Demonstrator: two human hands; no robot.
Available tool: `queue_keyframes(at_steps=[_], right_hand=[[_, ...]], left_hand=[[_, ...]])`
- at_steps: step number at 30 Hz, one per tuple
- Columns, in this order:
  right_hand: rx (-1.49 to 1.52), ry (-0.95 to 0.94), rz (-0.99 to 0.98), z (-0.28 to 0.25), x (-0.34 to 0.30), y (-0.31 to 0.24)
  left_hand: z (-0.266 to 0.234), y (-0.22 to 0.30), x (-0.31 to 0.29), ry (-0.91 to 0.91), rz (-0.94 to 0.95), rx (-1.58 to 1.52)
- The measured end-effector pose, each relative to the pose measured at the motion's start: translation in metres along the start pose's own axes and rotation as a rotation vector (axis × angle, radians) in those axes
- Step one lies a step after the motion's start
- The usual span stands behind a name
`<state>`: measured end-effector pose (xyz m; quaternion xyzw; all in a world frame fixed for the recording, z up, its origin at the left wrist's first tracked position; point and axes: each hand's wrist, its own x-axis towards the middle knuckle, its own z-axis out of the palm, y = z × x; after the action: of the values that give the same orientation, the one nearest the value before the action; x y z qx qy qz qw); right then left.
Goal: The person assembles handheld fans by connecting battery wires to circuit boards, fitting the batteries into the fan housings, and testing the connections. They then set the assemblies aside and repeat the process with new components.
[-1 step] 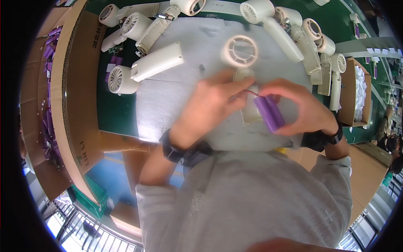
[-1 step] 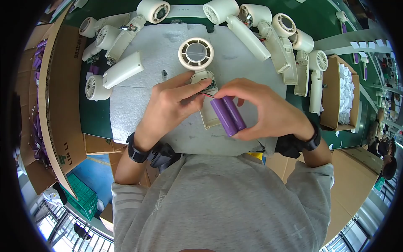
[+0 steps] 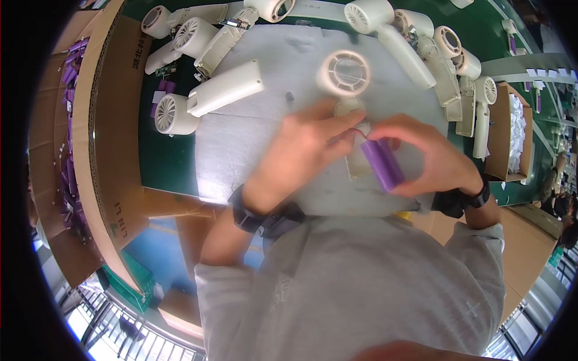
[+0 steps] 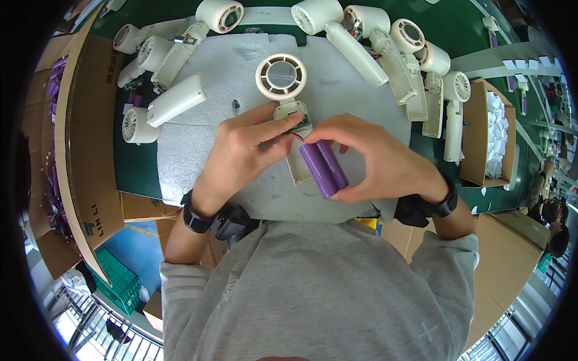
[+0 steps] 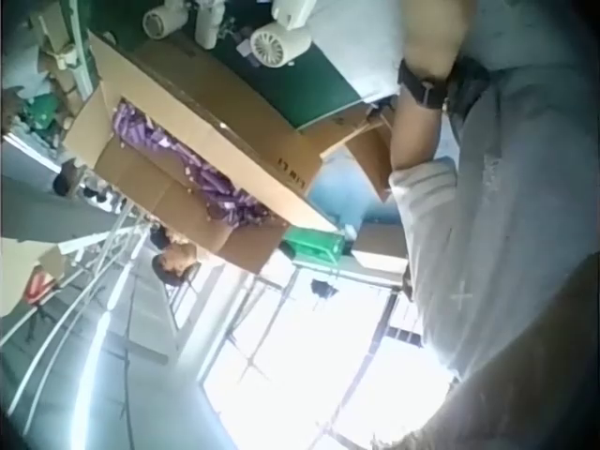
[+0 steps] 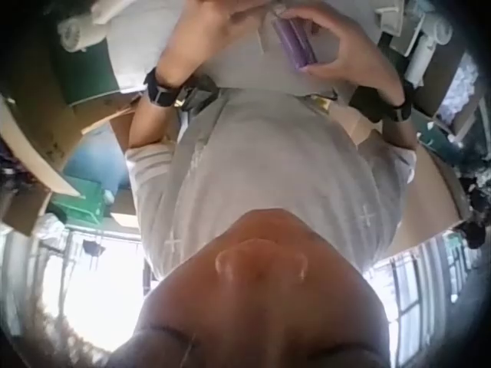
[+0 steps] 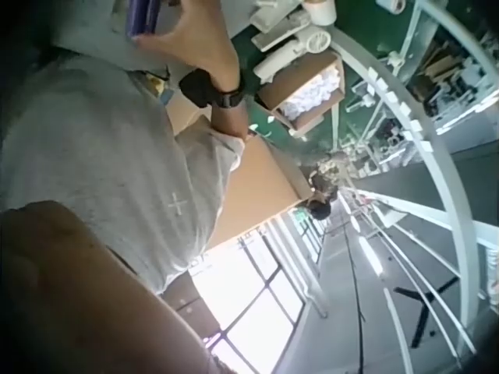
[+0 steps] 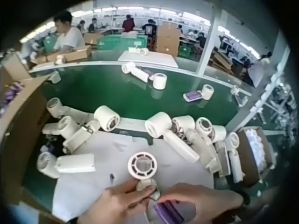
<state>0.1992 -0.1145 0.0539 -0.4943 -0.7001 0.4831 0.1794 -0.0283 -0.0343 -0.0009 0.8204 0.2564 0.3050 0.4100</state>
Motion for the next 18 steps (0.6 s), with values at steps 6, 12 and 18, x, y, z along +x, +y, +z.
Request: queue_keyframes(at_steps=[6,12,18], right_hand=[[-0.192,0.165,-0.181,0.024,0.009,0.001],[-0.272,0.211,-0.228,0.030,0.012,0.001],[-0.367,0.235,-0.192,0.040,0.005,-0.007]], left_hand=[[-0.006,0.000,0.001,-0.057,0.013,0.002],[-0.005,0.002,0.001,-0.049,-0.004,-0.001],[-0.005,0.002,0.002,-0.052,-0.011,-0.031]])
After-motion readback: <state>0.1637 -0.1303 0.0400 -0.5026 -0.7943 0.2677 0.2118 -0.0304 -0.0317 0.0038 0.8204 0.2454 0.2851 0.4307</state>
